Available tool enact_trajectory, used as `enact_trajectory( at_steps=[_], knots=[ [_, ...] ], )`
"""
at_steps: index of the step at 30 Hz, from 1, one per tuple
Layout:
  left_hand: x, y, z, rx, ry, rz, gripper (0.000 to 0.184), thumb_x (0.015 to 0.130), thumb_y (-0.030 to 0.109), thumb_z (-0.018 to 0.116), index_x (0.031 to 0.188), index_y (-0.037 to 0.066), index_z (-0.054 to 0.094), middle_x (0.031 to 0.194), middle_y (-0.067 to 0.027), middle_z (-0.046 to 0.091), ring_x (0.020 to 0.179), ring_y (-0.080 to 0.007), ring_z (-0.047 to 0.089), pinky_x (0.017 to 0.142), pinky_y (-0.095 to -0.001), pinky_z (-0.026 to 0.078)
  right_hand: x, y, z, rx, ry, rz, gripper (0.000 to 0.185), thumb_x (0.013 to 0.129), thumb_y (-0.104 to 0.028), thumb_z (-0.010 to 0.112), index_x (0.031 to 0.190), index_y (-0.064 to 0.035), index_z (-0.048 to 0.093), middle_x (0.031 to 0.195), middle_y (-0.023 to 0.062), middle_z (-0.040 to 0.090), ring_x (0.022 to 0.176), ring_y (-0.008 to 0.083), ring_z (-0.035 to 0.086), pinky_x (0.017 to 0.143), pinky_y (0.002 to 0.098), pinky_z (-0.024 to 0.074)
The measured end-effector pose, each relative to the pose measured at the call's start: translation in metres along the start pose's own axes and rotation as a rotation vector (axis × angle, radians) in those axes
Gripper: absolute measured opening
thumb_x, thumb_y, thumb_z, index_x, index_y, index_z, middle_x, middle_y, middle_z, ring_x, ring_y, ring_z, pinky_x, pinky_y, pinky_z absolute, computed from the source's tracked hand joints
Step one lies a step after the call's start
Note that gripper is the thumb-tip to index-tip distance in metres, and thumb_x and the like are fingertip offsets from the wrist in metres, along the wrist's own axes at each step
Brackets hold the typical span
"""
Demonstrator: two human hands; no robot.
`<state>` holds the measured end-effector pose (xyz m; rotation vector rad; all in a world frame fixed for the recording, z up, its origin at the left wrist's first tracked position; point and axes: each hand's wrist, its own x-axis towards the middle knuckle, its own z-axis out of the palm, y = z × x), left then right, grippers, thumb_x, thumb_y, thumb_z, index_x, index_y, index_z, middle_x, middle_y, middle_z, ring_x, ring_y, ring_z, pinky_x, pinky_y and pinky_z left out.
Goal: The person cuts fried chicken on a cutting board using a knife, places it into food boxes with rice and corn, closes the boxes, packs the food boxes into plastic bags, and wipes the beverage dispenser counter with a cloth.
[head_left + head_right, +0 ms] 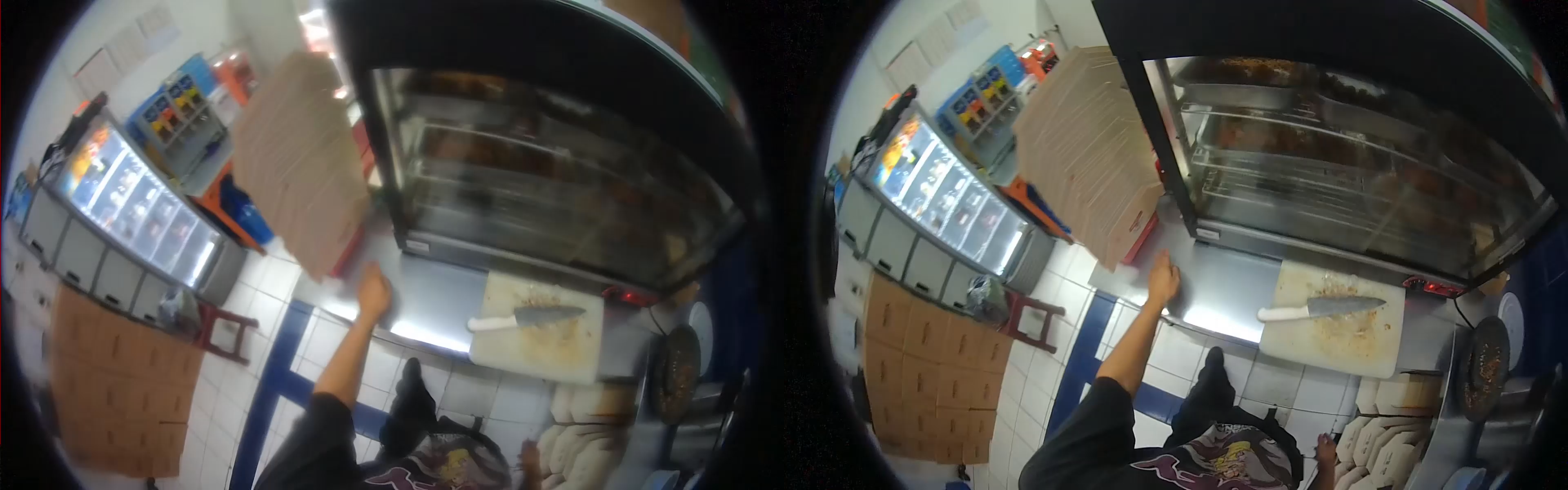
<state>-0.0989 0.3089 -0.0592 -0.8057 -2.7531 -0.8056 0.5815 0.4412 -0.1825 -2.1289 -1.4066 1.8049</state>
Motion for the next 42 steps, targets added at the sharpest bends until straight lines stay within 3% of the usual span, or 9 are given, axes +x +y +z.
enact_trajectory(
  at_steps=[10,19,21,23,27,29,31,36,42],
  knots=[
    [0.010,0.089,0.055,0.097,-0.455,0.399,0.076,0.102,0.051,0.033,0.149,-0.009,0.028,0.158,-0.0240,0.027,0.150,-0.0330,0.020,0.121,-0.0534,0.009,-0.118,-0.021,0.071,0.081,0.044,0.258,0.050,0.095,-0.039,0.059,0.136,-0.0107,0.054,0.101,0.0109,0.066,0.076,0.0218,0.061,0.070,0.0376,0.0506],
    [0.028,0.153,0.093,-0.172,-0.721,0.586,0.056,0.102,0.038,0.040,0.141,-0.002,0.045,0.143,-0.0183,0.050,0.139,-0.0328,0.040,0.118,-0.0527,0.023,-0.111,-0.044,0.122,0.042,-0.004,0.211,0.048,0.096,-0.040,0.056,0.134,-0.0127,0.054,0.103,0.0102,0.065,0.077,0.0215,0.060,0.068,0.0398,0.0491],
    [0.005,0.126,0.074,-0.077,-0.479,1.075,0.050,0.102,0.034,0.041,0.139,0.001,0.049,0.143,-0.0141,0.051,0.139,-0.0312,0.040,0.118,-0.0522,0.023,-0.096,-0.049,0.129,0.023,-0.034,0.195,0.047,0.096,-0.041,0.056,0.134,-0.0131,0.054,0.104,0.0101,0.065,0.077,0.0214,0.059,0.068,0.0403,0.0488],
    [-0.014,0.104,0.020,-0.219,-0.759,1.017,0.046,0.103,0.034,0.041,0.132,0.003,0.058,0.141,-0.0130,0.054,0.136,-0.0328,0.044,0.118,-0.0490,0.026,-0.072,-0.058,0.134,-0.009,-0.071,0.171,0.047,0.096,-0.041,0.055,0.134,-0.0136,0.054,0.104,0.0099,0.065,0.077,0.0213,0.059,0.067,0.0407,0.0485],
    [-0.073,-0.014,-0.044,-0.989,-0.783,-0.212,0.046,0.105,0.037,0.038,0.118,0.004,0.067,0.113,-0.0144,0.070,0.093,-0.0233,0.069,0.081,-0.0338,0.055,-0.022,-0.075,0.147,-0.089,-0.161,0.137,0.046,0.096,-0.042,0.054,0.133,-0.0145,0.053,0.105,0.0096,0.064,0.077,0.0212,0.058,0.066,0.0417,0.0478],
    [-0.072,-0.063,-0.095,-0.857,-0.273,-0.590,0.049,0.105,0.037,0.035,0.100,0.001,0.067,0.082,-0.0057,0.069,0.062,-0.0135,0.063,0.053,-0.0267,0.047,0.001,-0.080,0.151,-0.137,-0.197,0.126,0.045,0.097,-0.042,0.054,0.133,-0.0149,0.053,0.106,0.0095,0.064,0.077,0.0211,0.058,0.066,0.0422,0.0475],
    [-0.049,-0.129,-0.116,-1.027,0.259,-0.933,0.048,0.105,0.044,0.036,0.095,0.006,0.065,0.070,-0.0016,0.060,0.052,-0.0125,0.055,0.047,-0.0267,0.042,0.024,-0.080,0.150,-0.192,-0.238,0.112,0.045,0.097,-0.043,0.053,0.132,-0.0154,0.053,0.107,0.0093,0.064,0.078,0.0211,0.058,0.066,0.0427,0.0471],
    [0.091,-0.199,-0.188,-1.267,0.474,-0.867,0.063,0.103,0.055,0.036,0.133,0.004,0.057,0.127,-0.0096,0.062,0.117,-0.0231,0.055,0.103,-0.0384,0.040,0.024,-0.150,0.141,-0.214,-0.364,0.029,0.042,0.096,-0.040,0.055,0.132,-0.0170,0.054,0.108,0.0086,0.064,0.089,0.0251,0.062,0.068,0.0444,0.0503],
    [0.194,-0.189,-0.178,-1.516,-0.115,-0.561,0.065,0.103,0.056,0.035,0.130,0.002,0.059,0.125,-0.0136,0.063,0.113,-0.0243,0.057,0.101,-0.0380,0.040,0.010,-0.204,0.118,-0.153,-0.339,0.097,0.042,0.096,-0.038,0.057,0.132,-0.0170,0.053,0.109,0.0083,0.064,0.097,0.0296,0.064,0.073,0.0494,0.0536]
  ],
)
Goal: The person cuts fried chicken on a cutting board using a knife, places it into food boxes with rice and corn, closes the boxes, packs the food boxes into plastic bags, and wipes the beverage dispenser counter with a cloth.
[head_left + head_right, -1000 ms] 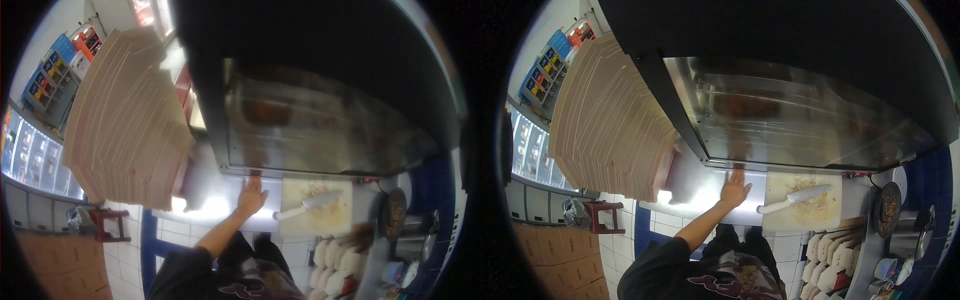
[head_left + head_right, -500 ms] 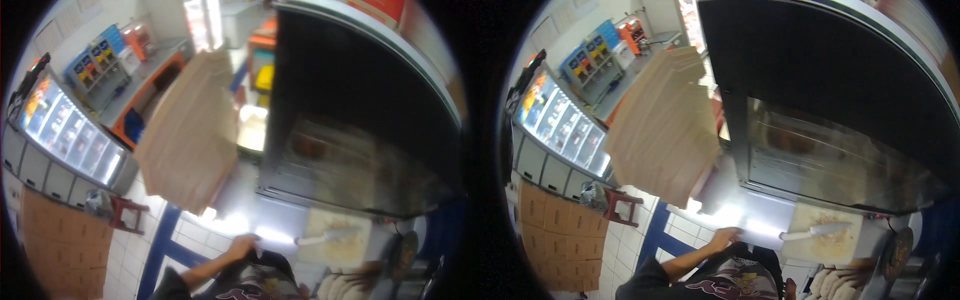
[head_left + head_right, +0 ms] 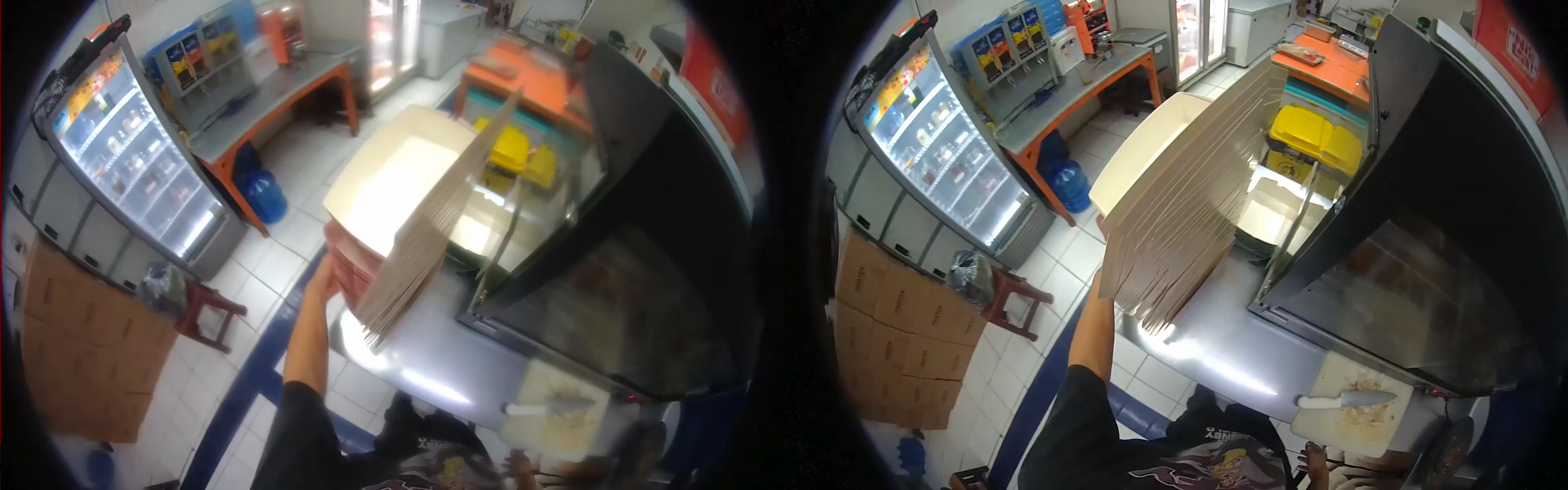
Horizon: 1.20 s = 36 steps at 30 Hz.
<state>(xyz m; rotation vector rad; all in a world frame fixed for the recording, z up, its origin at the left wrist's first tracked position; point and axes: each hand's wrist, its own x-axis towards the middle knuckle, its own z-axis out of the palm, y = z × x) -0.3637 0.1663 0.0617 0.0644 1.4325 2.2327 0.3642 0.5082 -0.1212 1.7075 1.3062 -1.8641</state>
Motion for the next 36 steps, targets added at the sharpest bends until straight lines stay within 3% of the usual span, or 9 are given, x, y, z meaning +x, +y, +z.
enact_trajectory(
  at_steps=[4,14,21,24,26,28,30,32,36],
  knots=[
    [0.002,-0.027,0.024,0.036,0.006,-0.034,0.065,0.103,0.056,0.035,0.129,0.001,0.059,0.124,-0.0139,0.064,0.112,-0.0242,0.058,0.100,-0.0376,0.041,-0.026,0.036,0.008,0.160,0.331,-0.040,0.033,0.096,-0.034,0.058,0.116,-0.0090,0.063,0.100,0.0106,0.067,0.083,0.0287,0.067,0.068,0.0473,0.0540],
    [-0.032,-0.128,0.102,0.223,0.024,-0.121,0.066,0.103,0.055,0.036,0.127,-0.001,0.061,0.124,-0.0145,0.065,0.112,-0.0239,0.060,0.099,-0.0367,0.043,-0.045,0.039,0.058,0.162,0.347,0.015,0.031,0.095,-0.033,0.058,0.114,-0.0087,0.063,0.096,0.0102,0.066,0.081,0.0274,0.066,0.066,0.0462,0.0531],
    [-0.042,-0.112,0.095,0.304,0.022,-0.075,0.066,0.104,0.055,0.037,0.126,-0.003,0.061,0.123,-0.0150,0.065,0.111,-0.0237,0.061,0.098,-0.0360,0.045,-0.044,0.042,0.058,0.160,0.352,-0.065,0.030,0.095,-0.032,0.059,0.112,-0.0086,0.064,0.093,0.0099,0.065,0.079,0.0265,0.065,0.065,0.0454,0.0525],
    [-0.048,-0.060,0.106,0.173,0.041,0.149,0.065,0.104,0.052,0.036,0.129,-0.003,0.059,0.127,-0.0157,0.063,0.119,-0.0244,0.059,0.103,-0.0369,0.044,-0.038,0.011,0.056,0.146,0.394,-0.191,0.029,0.094,-0.032,0.059,0.111,-0.0085,0.064,0.092,0.0098,0.065,0.079,0.0261,0.065,0.064,0.0450,0.0522],
    [-0.068,0.011,0.137,0.174,-0.062,0.503,0.067,0.104,0.053,0.037,0.135,-0.004,0.053,0.134,-0.0166,0.059,0.126,-0.0273,0.055,0.109,-0.0401,0.041,-0.039,-0.038,0.050,0.135,0.467,-0.328,0.029,0.094,-0.032,0.059,0.111,-0.0084,0.064,0.092,0.0097,0.065,0.078,0.0259,0.064,0.063,0.0448,0.0520],
    [-0.093,0.073,0.163,0.380,-0.209,0.784,0.085,0.090,0.066,0.054,0.139,-0.003,0.050,0.146,-0.0219,0.047,0.137,-0.0327,0.044,0.114,-0.0438,0.033,-0.047,-0.107,0.042,0.109,0.550,-0.494,0.028,0.094,-0.031,0.059,0.110,-0.0084,0.064,0.091,0.0097,0.065,0.078,0.0256,0.064,0.063,0.0446,0.0519],
    [-0.126,0.115,0.177,0.942,-0.291,1.046,0.072,0.078,0.054,0.076,0.131,0.007,0.063,0.152,-0.0258,0.038,0.142,-0.0394,0.036,0.116,-0.0494,0.026,-0.053,-0.175,0.030,0.084,0.621,-0.651,0.028,0.094,-0.031,0.059,0.110,-0.0083,0.064,0.090,0.0096,0.065,0.077,0.0254,0.064,0.063,0.0443,0.0517],
    [-0.147,0.136,0.204,1.195,-0.388,1.077,0.047,0.079,0.040,0.079,0.120,0.019,0.071,0.152,-0.0270,0.035,0.143,-0.0485,0.026,0.115,-0.0526,0.027,-0.064,-0.226,0.012,0.067,0.682,-0.777,0.028,0.094,-0.031,0.060,0.109,-0.0083,0.065,0.089,0.0095,0.064,0.077,0.0251,0.064,0.062,0.0441,0.0515],
    [-0.137,0.134,0.201,1.105,-0.565,1.026,0.023,0.075,0.024,0.082,0.093,0.014,0.072,0.149,-0.0220,0.040,0.140,-0.0512,0.028,0.113,-0.0555,0.028,-0.086,-0.314,-0.027,0.024,0.801,-0.936,0.027,0.094,-0.030,0.060,0.108,-0.0082,0.065,0.088,0.0094,0.064,0.076,0.0246,0.063,0.061,0.0437,0.0512]
  ],
)
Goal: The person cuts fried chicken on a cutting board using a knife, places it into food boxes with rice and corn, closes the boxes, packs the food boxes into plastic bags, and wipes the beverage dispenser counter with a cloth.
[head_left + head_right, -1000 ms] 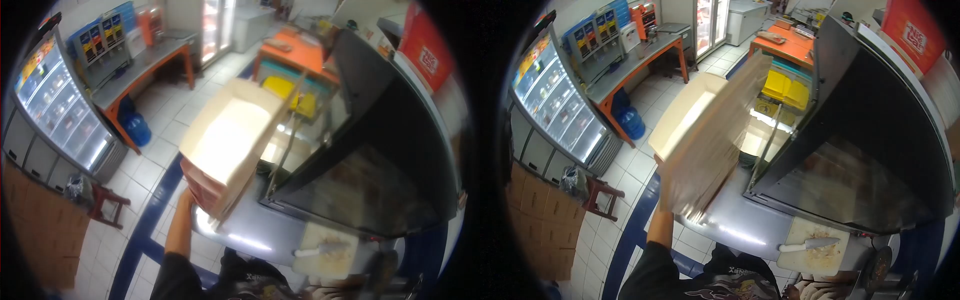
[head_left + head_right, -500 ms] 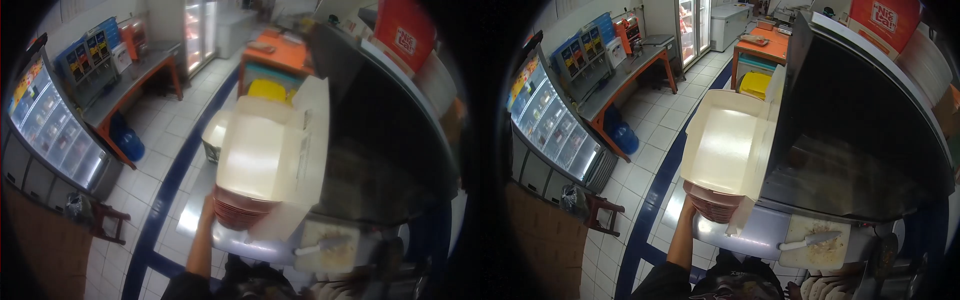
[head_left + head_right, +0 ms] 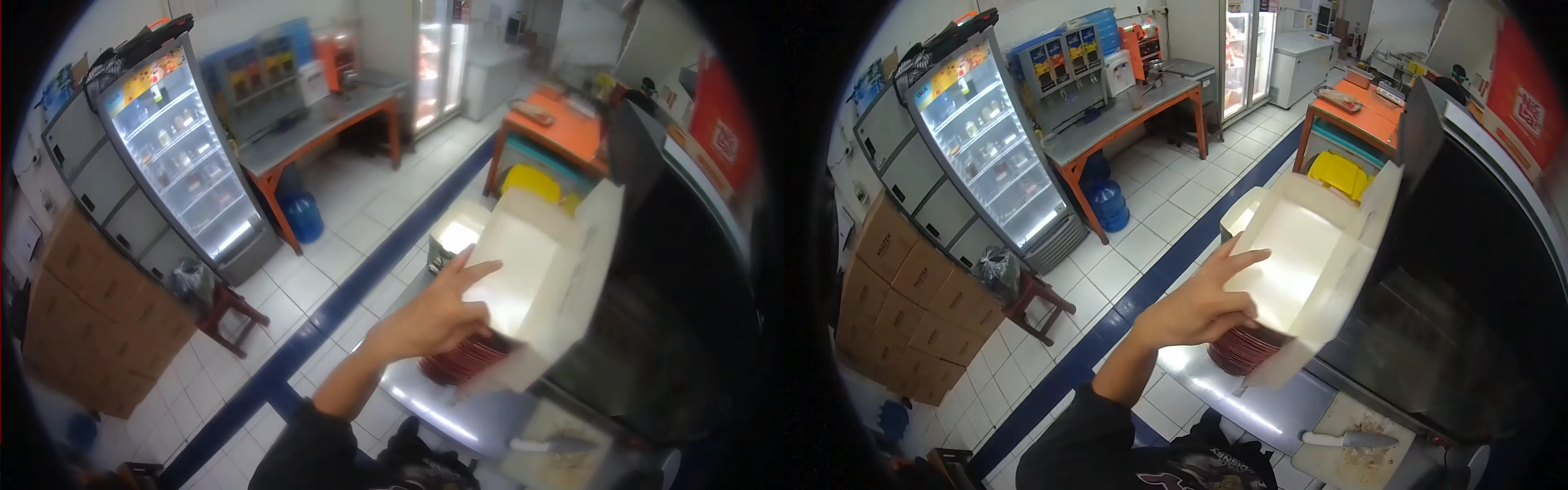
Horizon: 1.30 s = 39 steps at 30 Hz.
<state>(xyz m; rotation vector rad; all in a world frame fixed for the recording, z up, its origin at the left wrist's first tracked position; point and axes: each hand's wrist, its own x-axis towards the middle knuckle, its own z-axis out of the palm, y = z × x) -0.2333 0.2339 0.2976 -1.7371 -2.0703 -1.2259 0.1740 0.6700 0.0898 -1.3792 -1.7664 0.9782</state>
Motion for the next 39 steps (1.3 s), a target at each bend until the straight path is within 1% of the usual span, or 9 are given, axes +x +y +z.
enact_trajectory(
  at_steps=[5,7,9,12,15,19,25,33,39],
  knots=[
    [-0.007,0.003,-0.004,-0.074,-0.025,-0.026,0.016,0.072,0.017,0.083,0.078,0.011,0.070,0.147,-0.0209,0.043,0.142,-0.0479,0.027,0.116,-0.0535,0.025,0.071,-0.031,-0.010,-0.056,0.050,-0.064,0.026,0.093,-0.030,0.060,0.107,-0.0080,0.065,0.086,0.0092,0.064,0.075,0.0239,0.063,0.060,0.0431,0.0507],
    [-0.017,0.004,0.009,-0.055,-0.033,-0.028,0.031,0.078,0.024,0.081,0.104,0.011,0.070,0.153,-0.0218,0.035,0.146,-0.0413,0.024,0.118,-0.0515,0.022,0.075,-0.023,-0.014,-0.067,0.047,-0.074,0.026,0.093,-0.030,0.060,0.106,-0.0080,0.065,0.086,0.0091,0.063,0.074,0.0237,0.063,0.060,0.0429,0.0506],
    [-0.038,0.006,0.050,-0.478,0.564,-0.133,0.063,0.089,0.040,0.071,0.138,0.006,0.049,0.158,-0.0214,0.025,0.148,-0.0338,0.022,0.119,-0.0497,0.018,0.075,-0.027,-0.015,-0.086,0.052,-0.088,0.026,0.093,-0.030,0.060,0.106,-0.0079,0.065,0.085,0.0090,0.063,0.074,0.0234,0.063,0.059,0.0426,0.0504],
    [-0.089,-0.003,0.118,-0.373,0.896,-0.799,0.070,0.104,0.047,0.039,0.149,-0.006,0.029,0.157,-0.0239,0.026,0.148,-0.0335,0.022,0.120,-0.0412,0.017,0.061,-0.032,-0.006,-0.107,0.103,-0.135,0.025,0.093,-0.029,0.061,0.105,-0.0078,0.066,0.084,0.0089,0.063,0.073,0.0230,0.062,0.059,0.0423,0.0501],
    [-0.086,0.032,0.139,-1.059,0.884,-1.535,0.076,0.102,0.058,0.032,0.156,0.007,0.016,0.165,-0.0124,0.006,0.151,-0.0262,0.005,0.120,-0.0416,0.014,0.017,-0.033,0.022,-0.087,0.099,-0.192,0.025,0.093,-0.029,0.061,0.104,-0.0078,0.066,0.083,0.0088,0.063,0.073,0.0226,0.062,0.058,0.0420,0.0499],
    [-0.176,-0.042,0.229,-1.252,0.781,-0.978,0.072,0.102,0.059,0.035,0.157,0.015,0.020,0.163,-0.0067,0.019,0.148,-0.0241,0.020,0.118,-0.0402,0.021,-0.050,-0.026,0.087,-0.014,-0.132,-0.300,0.024,0.092,-0.029,0.061,0.103,-0.0077,0.066,0.081,0.0087,0.062,0.072,0.0221,0.062,0.057,0.0415,0.0495],
    [-0.220,-0.071,0.247,-1.098,0.557,-1.173,0.084,0.097,0.070,0.034,0.159,0.017,0.013,0.161,-0.0094,0.023,0.147,-0.0280,0.021,0.118,-0.0483,0.023,-0.161,-0.045,0.247,0.006,-0.794,-0.310,0.023,0.092,-0.028,0.061,0.102,-0.0075,0.066,0.079,0.0084,0.062,0.070,0.0213,0.061,0.056,0.0408,0.0490],
    [-0.350,-0.108,0.129,-1.142,-0.038,-1.086,0.076,0.101,0.054,0.046,0.157,0.008,0.021,0.136,-0.0163,0.057,0.113,-0.0217,0.059,0.095,-0.0350,0.047,-0.315,-0.094,0.471,-0.248,-1.413,-0.154,0.022,0.092,-0.027,0.062,0.100,-0.0073,0.067,0.076,0.0081,0.061,0.069,0.0203,0.060,0.054,0.0399,0.0483],
    [-0.394,-0.194,-0.074,-0.727,0.295,-1.298,0.056,0.101,0.039,0.055,0.147,0.009,0.043,0.117,-0.0155,0.066,0.101,-0.0166,0.061,0.081,-0.0301,0.051,-0.376,-0.104,0.572,-0.414,-1.439,0.051,0.021,0.091,-0.026,0.062,0.098,-0.0071,0.067,0.074,0.0079,0.061,0.067,0.0195,0.060,0.053,0.0393,0.0478]
  ],
)
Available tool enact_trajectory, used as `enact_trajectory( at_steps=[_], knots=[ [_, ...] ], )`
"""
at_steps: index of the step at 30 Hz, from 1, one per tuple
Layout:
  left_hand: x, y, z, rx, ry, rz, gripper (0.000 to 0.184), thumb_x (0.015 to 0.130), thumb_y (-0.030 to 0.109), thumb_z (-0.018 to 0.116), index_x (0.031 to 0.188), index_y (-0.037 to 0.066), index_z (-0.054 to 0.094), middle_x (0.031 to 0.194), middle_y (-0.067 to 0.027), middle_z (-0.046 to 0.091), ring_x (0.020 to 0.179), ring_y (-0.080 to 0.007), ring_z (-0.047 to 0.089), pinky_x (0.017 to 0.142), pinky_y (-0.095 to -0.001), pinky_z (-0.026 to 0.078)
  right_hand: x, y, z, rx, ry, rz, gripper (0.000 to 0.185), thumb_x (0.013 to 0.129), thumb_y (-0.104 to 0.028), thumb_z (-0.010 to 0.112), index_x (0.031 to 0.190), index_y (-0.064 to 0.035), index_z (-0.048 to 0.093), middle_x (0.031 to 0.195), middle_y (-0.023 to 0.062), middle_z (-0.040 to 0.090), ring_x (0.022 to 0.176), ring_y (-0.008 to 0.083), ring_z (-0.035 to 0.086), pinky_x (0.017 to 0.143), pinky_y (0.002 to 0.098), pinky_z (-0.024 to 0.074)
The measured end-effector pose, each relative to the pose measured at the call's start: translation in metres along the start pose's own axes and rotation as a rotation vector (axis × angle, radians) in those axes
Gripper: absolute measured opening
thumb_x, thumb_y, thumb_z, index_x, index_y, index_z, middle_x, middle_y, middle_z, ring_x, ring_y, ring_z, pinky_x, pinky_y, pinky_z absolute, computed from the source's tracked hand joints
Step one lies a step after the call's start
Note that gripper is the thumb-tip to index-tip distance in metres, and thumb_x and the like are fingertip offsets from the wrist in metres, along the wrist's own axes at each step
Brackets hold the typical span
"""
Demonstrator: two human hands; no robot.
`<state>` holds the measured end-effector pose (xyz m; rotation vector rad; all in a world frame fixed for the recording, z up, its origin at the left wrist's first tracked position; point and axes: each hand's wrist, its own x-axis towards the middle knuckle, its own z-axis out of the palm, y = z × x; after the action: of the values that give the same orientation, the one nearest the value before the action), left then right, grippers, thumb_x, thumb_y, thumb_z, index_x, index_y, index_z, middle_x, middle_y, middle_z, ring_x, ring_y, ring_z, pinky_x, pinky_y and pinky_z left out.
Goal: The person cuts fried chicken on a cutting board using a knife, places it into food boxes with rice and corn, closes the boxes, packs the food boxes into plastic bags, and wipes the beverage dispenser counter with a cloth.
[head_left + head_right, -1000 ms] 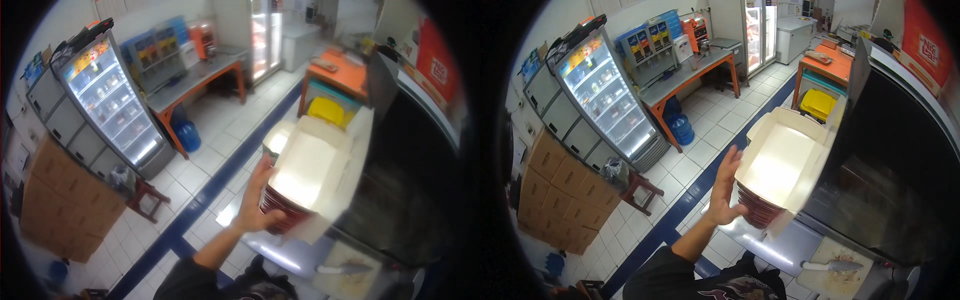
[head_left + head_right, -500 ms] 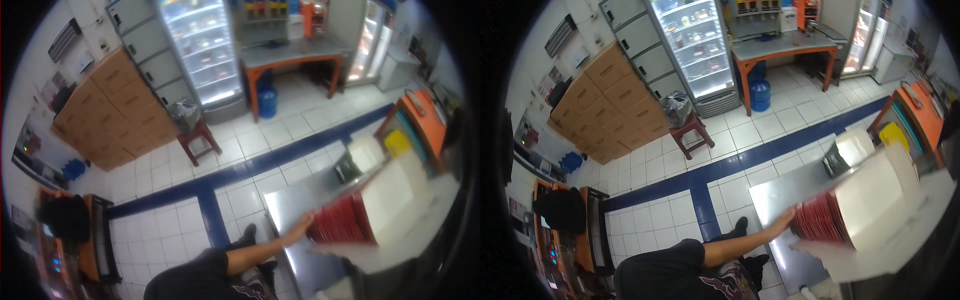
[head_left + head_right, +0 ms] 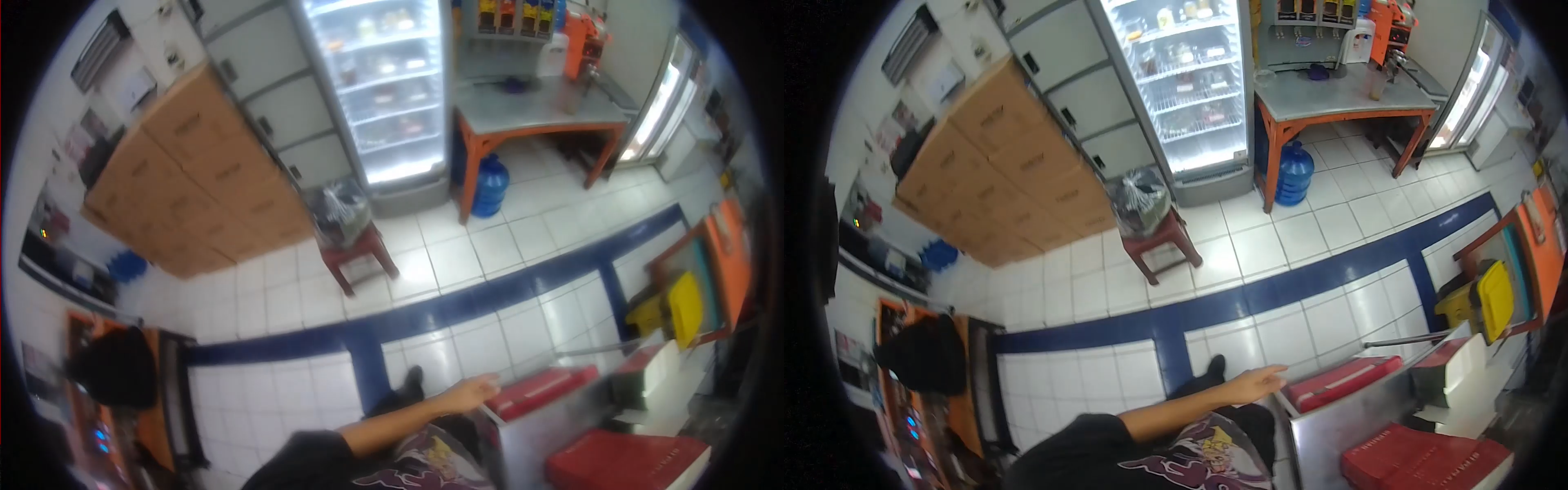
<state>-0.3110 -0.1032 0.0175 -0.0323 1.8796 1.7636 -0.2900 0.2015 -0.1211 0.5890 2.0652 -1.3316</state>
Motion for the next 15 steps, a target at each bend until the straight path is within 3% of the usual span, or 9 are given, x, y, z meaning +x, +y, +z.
enact_trajectory(
  at_steps=[3,10,13,15],
  knots=[
    [0.046,0.032,-0.058,-0.018,0.080,0.106,0.054,0.101,0.038,0.056,0.147,0.012,0.044,0.126,-0.0171,0.062,0.098,-0.0166,0.061,0.077,-0.0276,0.051,0.031,-0.007,0.020,0.048,0.018,0.100,0.021,0.091,-0.026,0.062,0.098,-0.0071,0.067,0.073,0.0078,0.060,0.067,0.0191,0.059,0.052,0.0389,0.0475],
    [0.190,0.096,-0.117,0.224,-0.124,0.039,0.060,0.099,0.035,0.057,0.152,0.017,0.036,0.134,-0.0199,0.056,0.087,-0.0130,0.059,0.069,-0.0283,0.051,0.126,-0.010,0.050,0.154,0.059,0.344,0.020,0.091,-0.025,0.063,0.096,-0.0069,0.068,0.071,0.0075,0.060,0.065,0.0182,0.059,0.051,0.0381,0.0469],
    [0.270,0.111,-0.161,0.305,-0.215,0.037,0.061,0.099,0.036,0.058,0.153,0.018,0.036,0.138,-0.0188,0.053,0.099,-0.0170,0.061,0.072,-0.0301,0.052,0.185,-0.030,0.052,0.175,0.036,0.451,0.020,0.090,-0.025,0.063,0.095,-0.0068,0.068,0.069,0.0074,0.060,0.064,0.0178,0.058,0.050,0.0378,0.0466],
    [0.326,0.130,-0.189,0.233,-0.155,-0.056,0.054,0.098,0.032,0.056,0.147,0.010,0.044,0.142,-0.0186,0.053,0.134,-0.0308,0.048,0.111,-0.0392,0.037,0.228,-0.057,0.045,0.190,0.019,0.503,0.019,0.090,-0.025,0.063,0.095,-0.0068,0.068,0.069,0.0073,0.059,0.064,0.0176,0.058,0.050,0.0376,0.0465]
  ],
)
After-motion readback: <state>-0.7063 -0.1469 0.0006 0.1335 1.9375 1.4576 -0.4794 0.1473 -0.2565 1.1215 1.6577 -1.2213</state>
